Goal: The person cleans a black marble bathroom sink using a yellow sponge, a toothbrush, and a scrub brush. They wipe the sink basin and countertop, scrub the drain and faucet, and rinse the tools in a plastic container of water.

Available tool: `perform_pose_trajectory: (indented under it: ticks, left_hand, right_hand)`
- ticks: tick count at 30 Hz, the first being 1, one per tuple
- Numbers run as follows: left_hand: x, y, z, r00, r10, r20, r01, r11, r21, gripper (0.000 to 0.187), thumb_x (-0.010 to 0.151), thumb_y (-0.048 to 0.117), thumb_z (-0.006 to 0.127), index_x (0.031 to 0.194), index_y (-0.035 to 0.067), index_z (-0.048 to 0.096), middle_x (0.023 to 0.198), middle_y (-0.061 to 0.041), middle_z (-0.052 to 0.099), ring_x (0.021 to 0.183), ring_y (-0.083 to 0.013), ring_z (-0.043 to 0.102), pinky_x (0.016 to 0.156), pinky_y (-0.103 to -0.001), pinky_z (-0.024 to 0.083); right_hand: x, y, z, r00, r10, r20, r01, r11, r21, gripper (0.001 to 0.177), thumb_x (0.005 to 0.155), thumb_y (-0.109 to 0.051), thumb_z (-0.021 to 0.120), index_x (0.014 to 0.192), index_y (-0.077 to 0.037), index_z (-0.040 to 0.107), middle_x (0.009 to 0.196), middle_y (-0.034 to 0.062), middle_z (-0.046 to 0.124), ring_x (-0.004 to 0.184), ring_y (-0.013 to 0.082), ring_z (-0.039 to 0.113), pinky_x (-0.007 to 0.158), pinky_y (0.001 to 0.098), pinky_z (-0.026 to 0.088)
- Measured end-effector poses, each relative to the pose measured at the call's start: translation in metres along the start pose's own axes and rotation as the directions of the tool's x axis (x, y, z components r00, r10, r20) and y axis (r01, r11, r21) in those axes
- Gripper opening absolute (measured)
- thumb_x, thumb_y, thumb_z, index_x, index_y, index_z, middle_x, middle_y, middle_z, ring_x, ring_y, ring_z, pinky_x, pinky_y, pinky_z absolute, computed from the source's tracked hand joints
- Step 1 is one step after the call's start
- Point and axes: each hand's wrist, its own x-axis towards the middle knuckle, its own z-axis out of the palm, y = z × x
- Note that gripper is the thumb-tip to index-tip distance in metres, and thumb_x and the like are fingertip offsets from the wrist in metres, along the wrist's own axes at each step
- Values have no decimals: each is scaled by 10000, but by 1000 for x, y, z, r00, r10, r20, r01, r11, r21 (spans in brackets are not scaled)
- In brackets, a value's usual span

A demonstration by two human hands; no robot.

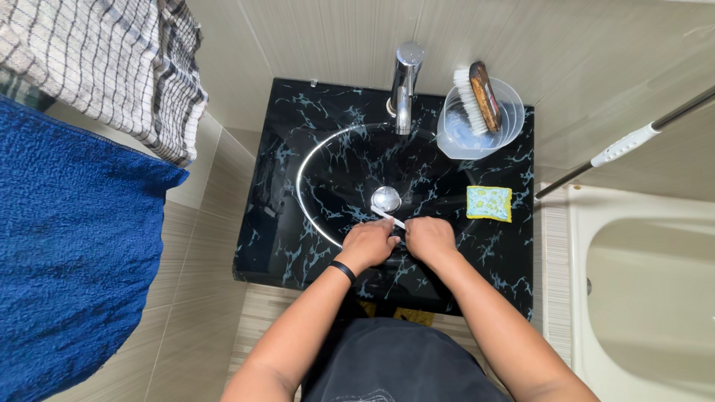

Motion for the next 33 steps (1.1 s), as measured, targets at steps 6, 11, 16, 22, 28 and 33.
perform_pose_trajectory:
  ticks: [6, 11, 16, 22, 28, 33]
  left_hand:
    - [9, -7, 12, 998, 44, -48, -42, 997, 59, 582, 973, 412, 566, 1447, 79, 515, 1501, -115, 525, 1382, -269, 482, 1140, -469, 346]
    - [3, 0, 0, 996, 70, 58, -72, 997, 32, 531, 988, 436, 517, 1464, 201, 522, 1524, -44, 522, 1389, -244, 479, 1161, -477, 324]
    - [-1, 5, -8, 994, -29, 108, 27, 999, 18, 532, 1005, 443, 519, 1455, 161, 549, 1436, -83, 630, 1355, -258, 556, 1179, -436, 378]
    - [2, 2, 4, 998, 51, -46, -51, 999, -3, 552, 959, 429, 554, 1429, 140, 537, 1429, -102, 593, 1324, -286, 538, 1113, -481, 353]
    - [-7, 15, -15, 994, 12, 108, -11, 1000, -10, 546, 980, 456, 523, 1453, 184, 559, 1400, -91, 635, 1317, -279, 566, 1158, -445, 368]
    - [-1, 8, -5, 997, 76, -30, -75, 997, 14, 598, 962, 451, 554, 1456, 116, 520, 1488, -106, 551, 1342, -286, 533, 1123, -412, 387]
  right_hand:
    - [4, -1, 3, 1000, -6, 4, 6, 1000, 8, 198, 878, -229, 613, 880, -128, 784, 845, 153, 750, 841, 344, 737, 747, 470, 580]
    - [-13, 9, -10, 999, 27, 38, -26, 999, -45, 211, 879, -237, 619, 873, -112, 789, 861, 157, 755, 857, 349, 737, 775, 464, 583]
    - [-2, 3, -3, 999, -8, 32, 9, 999, -40, 211, 880, -212, 614, 856, -90, 784, 863, 166, 753, 865, 339, 744, 762, 462, 589]
    - [0, 2, -2, 1000, -27, 13, 28, 999, -26, 186, 858, -232, 647, 866, -96, 775, 856, 168, 749, 858, 348, 738, 762, 467, 581]
    - [-12, 12, -7, 999, 8, 38, -7, 999, -42, 178, 884, -221, 643, 904, -109, 780, 880, 166, 756, 873, 350, 742, 777, 464, 581]
    - [4, 4, 2, 998, -13, 58, 15, 999, -32, 164, 861, -235, 672, 922, -118, 768, 904, 158, 755, 896, 346, 739, 769, 464, 582]
